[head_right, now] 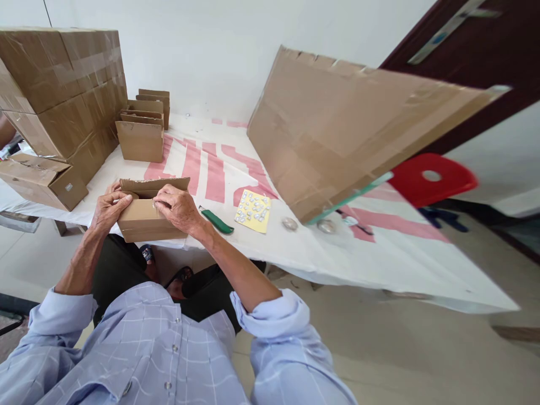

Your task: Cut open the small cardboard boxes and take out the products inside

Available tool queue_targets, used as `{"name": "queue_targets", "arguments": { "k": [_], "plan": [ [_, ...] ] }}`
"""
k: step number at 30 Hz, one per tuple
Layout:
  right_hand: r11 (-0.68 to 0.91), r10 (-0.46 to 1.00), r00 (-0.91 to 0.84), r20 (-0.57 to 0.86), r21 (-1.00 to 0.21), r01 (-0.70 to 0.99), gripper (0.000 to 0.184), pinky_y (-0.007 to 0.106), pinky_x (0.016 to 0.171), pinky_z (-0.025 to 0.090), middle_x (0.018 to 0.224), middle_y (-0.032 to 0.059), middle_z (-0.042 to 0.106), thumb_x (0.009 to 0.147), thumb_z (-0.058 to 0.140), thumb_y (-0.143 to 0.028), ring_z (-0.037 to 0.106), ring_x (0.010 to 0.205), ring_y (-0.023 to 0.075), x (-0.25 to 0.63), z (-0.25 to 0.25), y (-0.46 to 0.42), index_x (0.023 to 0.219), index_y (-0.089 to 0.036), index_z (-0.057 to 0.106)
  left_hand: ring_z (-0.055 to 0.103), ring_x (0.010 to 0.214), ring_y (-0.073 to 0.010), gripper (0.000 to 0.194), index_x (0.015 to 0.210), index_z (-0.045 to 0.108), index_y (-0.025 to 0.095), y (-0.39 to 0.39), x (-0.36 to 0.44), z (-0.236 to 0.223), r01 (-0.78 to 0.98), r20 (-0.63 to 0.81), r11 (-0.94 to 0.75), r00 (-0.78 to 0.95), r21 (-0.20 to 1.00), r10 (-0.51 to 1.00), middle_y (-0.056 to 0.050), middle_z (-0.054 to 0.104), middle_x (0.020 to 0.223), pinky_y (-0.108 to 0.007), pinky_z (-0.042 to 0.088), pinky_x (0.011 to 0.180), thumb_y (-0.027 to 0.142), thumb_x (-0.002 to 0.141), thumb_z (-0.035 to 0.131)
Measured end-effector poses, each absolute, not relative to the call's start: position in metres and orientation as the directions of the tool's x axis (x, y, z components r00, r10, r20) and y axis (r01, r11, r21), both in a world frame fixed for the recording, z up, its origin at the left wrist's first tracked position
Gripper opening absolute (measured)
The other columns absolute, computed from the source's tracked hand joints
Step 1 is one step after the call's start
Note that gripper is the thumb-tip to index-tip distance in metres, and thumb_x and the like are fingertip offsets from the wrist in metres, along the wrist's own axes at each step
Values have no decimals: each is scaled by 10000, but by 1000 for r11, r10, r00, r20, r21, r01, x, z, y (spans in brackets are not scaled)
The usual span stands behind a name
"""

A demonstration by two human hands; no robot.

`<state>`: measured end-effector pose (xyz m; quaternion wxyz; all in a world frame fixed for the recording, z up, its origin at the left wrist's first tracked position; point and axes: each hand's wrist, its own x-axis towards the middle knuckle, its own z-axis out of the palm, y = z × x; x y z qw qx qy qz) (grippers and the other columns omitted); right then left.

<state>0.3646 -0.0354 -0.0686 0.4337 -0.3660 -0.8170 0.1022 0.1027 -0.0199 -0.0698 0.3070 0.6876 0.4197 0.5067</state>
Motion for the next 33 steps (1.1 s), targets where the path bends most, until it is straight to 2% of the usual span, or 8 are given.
{"name": "queue_targets", "arguments": {
  "k": [6,12,21,33],
  "plan": [
    [708,689,-363,628,-473,525,230,388,917,631,1075,76,787,1040,638,-196,748,982,228,361,-63,-40,974,-252,851,569,1511,-398,534,776,775,232,-23,104,-71,271,426,-439,110,857,898,-127,675,1531,-544,551,1181,755,878,795],
    [709,690,-372,621,-477,519,176,414,989,629,1114,89,799,1017,683,-191,758,1055,249,360,-63,-39,1085,-240,838,595,1486,-381,522,787,783,242,-27,107,-69,281,452,-478,153,833,879,-118,683,1497,-550,438,1314,757,872,794],
    [702,695,-373,614,-469,536,196,375,915,597,1005,60,776,1026,648,-159,739,960,223,358,-60,-38,925,-242,795,604,1480,-362,414,795,781,235,-27,107,-67,295,474,-497,152,816,867,-113,675,1502,-550,409,1335,639,886,786],
    [681,677,-410,612,-307,665,266,404,922,554,1015,100,727,1098,510,-166,672,980,262,352,-64,-39,921,-246,692,618,1448,-373,480,764,777,257,-29,110,-65,296,457,-475,130,829,880,-114,729,1425,-567,431,1315,727,862,788]
  ]
}}
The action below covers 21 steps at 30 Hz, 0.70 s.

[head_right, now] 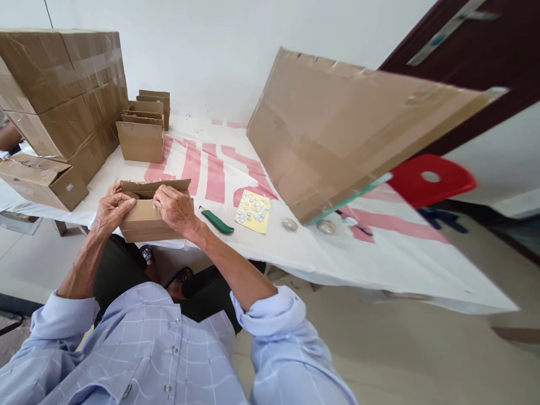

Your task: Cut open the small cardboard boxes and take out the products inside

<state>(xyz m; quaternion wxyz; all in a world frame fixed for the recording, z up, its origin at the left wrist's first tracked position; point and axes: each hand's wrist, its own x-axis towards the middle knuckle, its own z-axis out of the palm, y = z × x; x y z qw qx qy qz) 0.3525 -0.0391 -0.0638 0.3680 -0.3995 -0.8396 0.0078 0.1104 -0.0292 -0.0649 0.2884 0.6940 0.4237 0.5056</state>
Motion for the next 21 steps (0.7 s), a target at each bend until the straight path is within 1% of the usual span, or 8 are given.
{"name": "queue_targets", "arguments": {
  "k": [5,7,11,14,16,18,20,21],
  "plan": [
    [686,639,-398,658,-254,682,291,434,932,558,1050,124,729,1135,454,-207,653,1007,284,349,-68,-41,943,-243,670,633,1414,-379,406,754,759,234,-27,111,-71,317,452,-458,98,830,887,-109,745,1342,-552,493,1253,620,878,777],
    [694,627,-394,672,-252,674,300,456,949,562,1076,135,735,1138,439,-209,655,1027,294,347,-71,-43,959,-245,677,633,1410,-379,376,762,756,229,-25,111,-73,329,444,-446,84,833,892,-106,741,1357,-550,507,1237,583,887,771],
    [694,634,-371,679,-288,660,324,505,978,565,1132,157,737,1143,420,-228,657,1051,318,345,-77,-49,971,-249,693,614,1450,-356,321,774,755,230,-20,110,-74,334,454,-454,83,826,887,-110,694,1476,-550,438,1310,530,885,780],
    [707,626,-363,690,-306,637,322,515,1009,572,1160,154,742,1144,419,-242,670,1065,315,347,-80,-52,983,-253,697,598,1479,-353,298,782,755,233,-19,109,-73,330,460,-463,91,823,883,-107,687,1492,-551,410,1334,511,881,790],
    [713,620,-353,701,-315,627,286,513,1037,579,1174,143,750,1135,441,-242,681,1102,313,348,-80,-53,1037,-260,709,586,1496,-359,290,781,758,237,-18,108,-73,327,460,-462,90,824,883,-105,698,1483,-560,410,1332,509,875,792],
    [709,620,-338,708,-322,627,226,514,1081,580,1212,137,756,1113,499,-244,686,1173,318,349,-79,-53,1142,-264,722,583,1502,-362,293,777,765,245,-19,108,-73,319,461,-462,84,827,883,-104,709,1472,-563,413,1330,523,863,794],
    [705,624,-338,704,-321,633,216,515,1108,581,1243,136,758,1084,569,-244,684,1220,322,350,-78,-52,1228,-257,730,589,1498,-363,312,776,770,250,-19,109,-73,313,465,-464,78,828,882,-105,713,1469,-560,418,1328,551,852,799],
    [703,627,-344,699,-320,635,217,514,1107,585,1239,135,760,1072,597,-244,687,1216,323,350,-77,-51,1236,-255,739,591,1497,-363,325,778,771,250,-19,109,-73,311,467,-466,76,828,881,-107,712,1471,-558,419,1328,566,849,801]
  ]
}}
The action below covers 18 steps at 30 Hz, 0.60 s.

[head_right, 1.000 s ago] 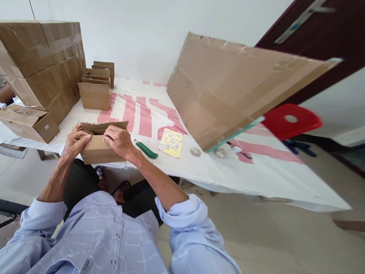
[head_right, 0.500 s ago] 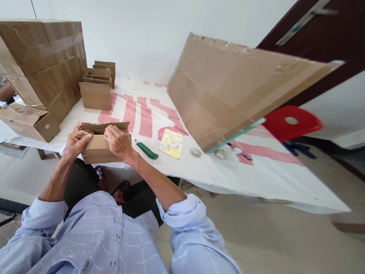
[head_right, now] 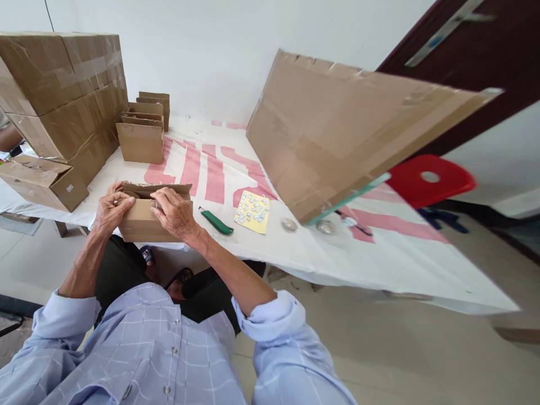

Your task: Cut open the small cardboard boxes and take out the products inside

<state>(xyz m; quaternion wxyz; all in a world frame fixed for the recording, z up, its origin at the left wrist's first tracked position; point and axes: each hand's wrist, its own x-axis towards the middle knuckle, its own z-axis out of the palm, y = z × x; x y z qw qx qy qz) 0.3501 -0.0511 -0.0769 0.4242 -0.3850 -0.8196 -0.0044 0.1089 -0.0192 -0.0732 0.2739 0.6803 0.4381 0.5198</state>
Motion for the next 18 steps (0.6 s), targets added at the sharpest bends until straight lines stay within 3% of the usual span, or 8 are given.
{"name": "queue_targets", "arguments": {
  "k": [4,8,14,18],
  "plan": [
    [702,639,-355,682,-328,633,201,505,1051,599,1147,110,774,1093,593,-238,700,1123,304,349,-74,-49,1105,-273,792,598,1494,-366,358,781,768,245,-20,109,-71,305,467,-468,82,829,880,-112,699,1490,-556,414,1333,594,847,806],
    [695,625,-332,707,-308,650,316,475,1014,590,1108,100,775,1143,514,-249,690,1081,283,344,-69,-50,978,-277,782,595,1499,-371,358,778,770,244,-20,108,-70,306,460,-459,74,834,885,-101,709,1482,-554,410,1343,593,844,813],
    [638,644,-390,658,-182,748,338,449,1016,548,1162,115,777,1166,460,-210,670,1100,268,338,-66,-49,998,-242,752,585,1510,-391,329,775,769,244,-14,104,-68,279,475,-465,34,841,879,-102,713,1465,-569,391,1361,557,829,857],
    [657,582,-429,691,-87,749,344,440,1010,544,1137,120,774,1171,428,-173,677,1098,258,337,-72,-48,1012,-226,729,605,1487,-398,289,781,765,234,-13,107,-62,290,470,-451,4,844,883,-122,729,1431,-566,406,1351,508,821,848]
  ]
}}
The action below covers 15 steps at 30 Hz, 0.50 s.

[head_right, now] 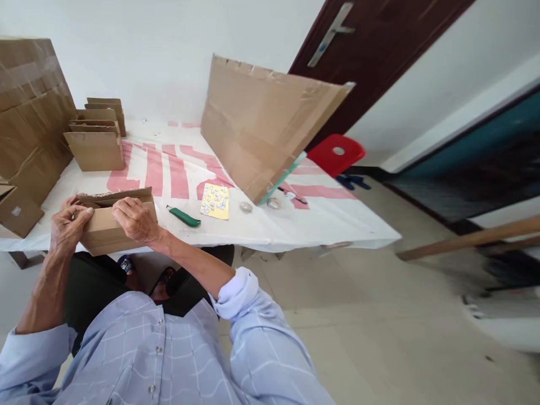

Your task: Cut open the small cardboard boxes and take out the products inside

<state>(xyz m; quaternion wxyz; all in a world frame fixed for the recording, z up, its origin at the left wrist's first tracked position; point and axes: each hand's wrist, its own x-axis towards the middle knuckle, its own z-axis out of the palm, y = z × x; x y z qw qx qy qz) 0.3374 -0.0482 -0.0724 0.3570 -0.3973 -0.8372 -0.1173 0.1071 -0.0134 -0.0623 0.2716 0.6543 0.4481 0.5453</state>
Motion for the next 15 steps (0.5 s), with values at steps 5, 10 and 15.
{"name": "queue_targets", "arguments": {
  "k": [5,10,15],
  "plan": [
    [735,486,-461,742,-61,675,309,441,1019,567,1059,93,766,1176,447,-173,690,1066,244,331,-73,-64,1021,-230,708,608,1489,-374,239,794,757,236,-14,112,-54,323,437,-397,-60,859,897,-116,749,1398,-506,418,1347,464,797,828],
    [739,493,-274,826,-230,634,286,395,940,588,1006,68,725,1193,452,-266,688,999,222,363,-71,-79,1017,-248,677,607,1494,-370,214,793,762,244,-13,110,-53,331,419,-381,-49,863,907,-95,752,1411,-502,416,1345,446,789,831],
    [421,686,224,692,-628,654,158,343,780,493,877,0,658,1071,576,-282,597,825,191,481,-84,-74,915,-256,577,640,1450,-362,226,757,759,237,-13,109,-54,301,435,-408,-24,862,900,-104,761,1388,-491,438,1323,449,784,832]
  ]
}}
